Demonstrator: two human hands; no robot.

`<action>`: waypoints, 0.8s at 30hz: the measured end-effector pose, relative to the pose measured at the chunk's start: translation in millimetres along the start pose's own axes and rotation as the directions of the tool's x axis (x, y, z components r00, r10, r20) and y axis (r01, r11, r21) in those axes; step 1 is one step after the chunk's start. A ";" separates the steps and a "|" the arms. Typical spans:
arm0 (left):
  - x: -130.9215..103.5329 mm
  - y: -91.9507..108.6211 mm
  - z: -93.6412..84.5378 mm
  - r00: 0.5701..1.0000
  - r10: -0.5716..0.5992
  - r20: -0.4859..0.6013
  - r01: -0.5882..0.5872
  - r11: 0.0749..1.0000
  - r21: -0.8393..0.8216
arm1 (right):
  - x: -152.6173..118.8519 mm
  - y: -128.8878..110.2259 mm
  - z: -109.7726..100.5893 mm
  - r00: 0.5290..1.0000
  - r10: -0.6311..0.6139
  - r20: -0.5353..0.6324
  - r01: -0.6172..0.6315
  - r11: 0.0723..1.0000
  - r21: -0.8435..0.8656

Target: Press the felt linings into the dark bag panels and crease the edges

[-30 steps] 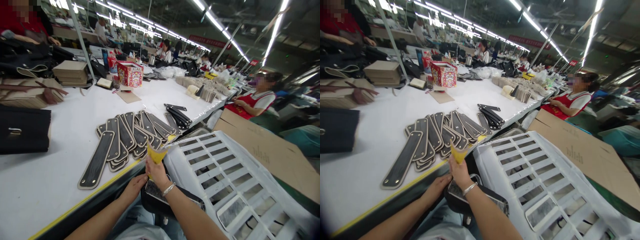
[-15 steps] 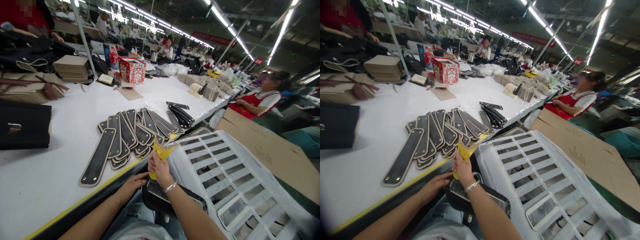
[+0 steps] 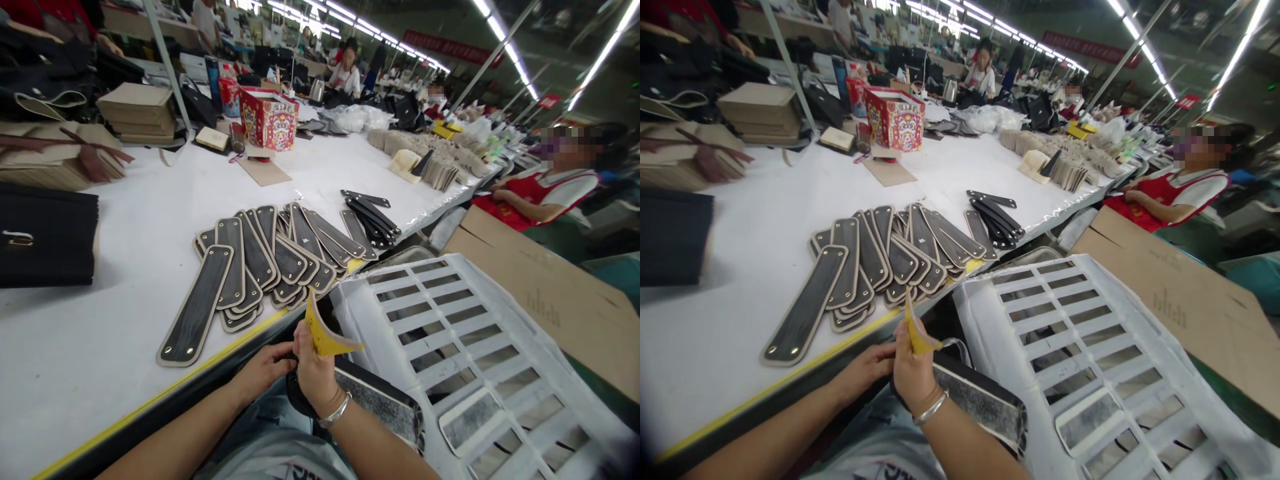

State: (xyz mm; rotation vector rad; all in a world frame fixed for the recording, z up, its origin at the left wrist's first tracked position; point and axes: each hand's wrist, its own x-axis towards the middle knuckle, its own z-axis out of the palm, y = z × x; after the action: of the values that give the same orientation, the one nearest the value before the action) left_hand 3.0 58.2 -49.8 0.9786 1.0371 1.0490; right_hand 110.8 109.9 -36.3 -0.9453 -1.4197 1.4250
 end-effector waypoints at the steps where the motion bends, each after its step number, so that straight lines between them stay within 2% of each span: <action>1: 0.3 -0.3 1.0 1.000 0.010 -0.027 -0.009 1.000 0.029 | -3.5 -0.3 -0.2 0.997 -0.070 0.022 0.071 0.994 -0.082; 3: 0.0 -2.8 2.4 0.997 0.035 -0.075 -0.029 0.997 0.073 | -5.2 -3.7 -0.9 0.983 -0.154 0.098 0.171 0.964 -0.202; 4: -0.9 -5.3 2.4 0.996 0.040 -0.082 -0.034 0.996 0.082 | -3.3 -6.3 -1.4 0.982 -0.154 0.114 0.175 0.962 -0.210; 6: -4.3 -12.2 0.5 0.998 0.019 -0.060 -0.015 0.998 0.063 | 4.1 -12.6 -2.7 0.997 -0.026 0.066 0.030 0.998 -0.062; 8: -9.0 -20.1 -3.1 0.999 -0.030 -0.019 0.031 0.999 0.027 | 11.6 -19.4 -3.6 0.990 0.140 0.011 -0.140 0.979 0.150; 9: -11.3 -23.4 -4.8 0.999 -0.050 -0.005 0.050 0.999 0.008 | 13.8 -22.7 -3.6 0.981 0.195 0.003 -0.191 0.954 0.230; 11: -14.4 -26.0 -6.7 0.999 -0.054 0.000 0.054 0.998 -0.016 | 13.8 -27.9 -2.5 0.978 0.209 0.018 -0.205 0.935 0.290; 18: -10.6 -1.1 -1.7 1.000 -0.018 0.008 0.018 0.999 -0.041 | -5.6 -22.8 0.0 0.978 0.193 0.075 -0.202 0.972 0.121; 22: -6.6 0.5 1.3 0.999 0.017 -0.049 -0.016 1.000 0.010 | -6.8 -16.8 -0.5 0.992 0.024 0.127 -0.012 0.995 -0.098; 24: -6.7 -1.2 6.0 0.995 0.058 -0.076 -0.055 0.998 0.039 | -6.8 -16.2 2.6 0.990 -0.025 0.135 0.045 0.988 -0.150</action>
State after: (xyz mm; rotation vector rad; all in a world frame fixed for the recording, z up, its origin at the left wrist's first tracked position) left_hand 7.9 50.7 -48.4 1.0085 1.1011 1.1252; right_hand 111.6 101.9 -20.5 -0.9299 -1.6563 1.3901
